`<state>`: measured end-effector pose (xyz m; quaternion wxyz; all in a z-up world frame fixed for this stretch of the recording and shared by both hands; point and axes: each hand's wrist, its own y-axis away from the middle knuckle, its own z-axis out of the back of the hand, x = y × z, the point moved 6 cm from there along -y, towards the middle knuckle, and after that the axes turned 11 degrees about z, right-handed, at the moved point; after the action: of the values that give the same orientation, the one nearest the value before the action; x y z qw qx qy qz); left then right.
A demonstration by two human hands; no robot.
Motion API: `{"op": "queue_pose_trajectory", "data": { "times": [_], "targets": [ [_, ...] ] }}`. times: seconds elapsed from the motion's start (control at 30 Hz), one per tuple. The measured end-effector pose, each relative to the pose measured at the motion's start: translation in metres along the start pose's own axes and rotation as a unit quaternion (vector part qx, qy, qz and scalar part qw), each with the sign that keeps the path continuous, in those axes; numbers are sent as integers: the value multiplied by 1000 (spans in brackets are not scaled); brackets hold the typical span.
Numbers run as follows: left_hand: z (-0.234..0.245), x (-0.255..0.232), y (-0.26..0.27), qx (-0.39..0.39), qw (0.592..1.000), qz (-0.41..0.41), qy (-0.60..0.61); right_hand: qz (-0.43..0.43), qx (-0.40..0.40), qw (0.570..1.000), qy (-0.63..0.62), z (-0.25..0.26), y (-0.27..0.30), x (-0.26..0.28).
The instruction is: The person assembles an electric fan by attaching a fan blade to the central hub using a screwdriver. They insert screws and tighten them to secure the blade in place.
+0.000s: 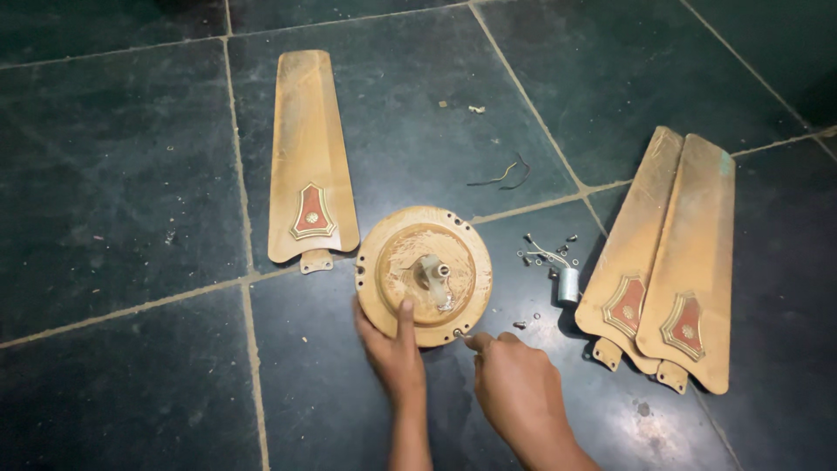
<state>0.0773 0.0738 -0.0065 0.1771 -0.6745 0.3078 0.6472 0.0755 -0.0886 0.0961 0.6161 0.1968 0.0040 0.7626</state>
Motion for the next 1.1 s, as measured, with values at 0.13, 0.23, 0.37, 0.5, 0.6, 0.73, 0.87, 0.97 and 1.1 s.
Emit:
{"op": "queue_pose_trajectory", "data": {
  "times": [0.13, 0.23, 0.37, 0.5, 0.6, 0.73, 0.87, 0.97, 1.1],
  "targets": [
    [-1, 2, -12, -48, 982, 93, -160, 23, -21, 999, 11, -7, 1, 1],
    [-2, -5, -12, -69, 978, 50, -191, 28, -29, 999, 27, -13, -2, 1],
    [-2, -5, -7, -95, 977, -3, -193, 38, -54, 998, -6, -12, -1, -4],
    [0, -4, -1, -97, 980, -42, -168, 36, -69, 996, -48, -6, -1, -10],
    [0, -4, 2, -94, 979, -49, -176, 13, -76, 992, -103, 0, -2, -17],
    [0, -8, 7, -81, 981, -70, -163, -26, -32, 990, -136, 0, -4, -28],
    [1, -9, 13, -55, 985, -81, -143, -29, -31, 983, -176, -3, -6, -40],
    [1, -7, 14, -50, 985, -69, -150, -27, -33, 978, -203, -7, -8, -47],
    [1, -6, 14, -72, 981, -80, -162, -59, -22, 968, -245, -17, -9, -57]
  ]
}}
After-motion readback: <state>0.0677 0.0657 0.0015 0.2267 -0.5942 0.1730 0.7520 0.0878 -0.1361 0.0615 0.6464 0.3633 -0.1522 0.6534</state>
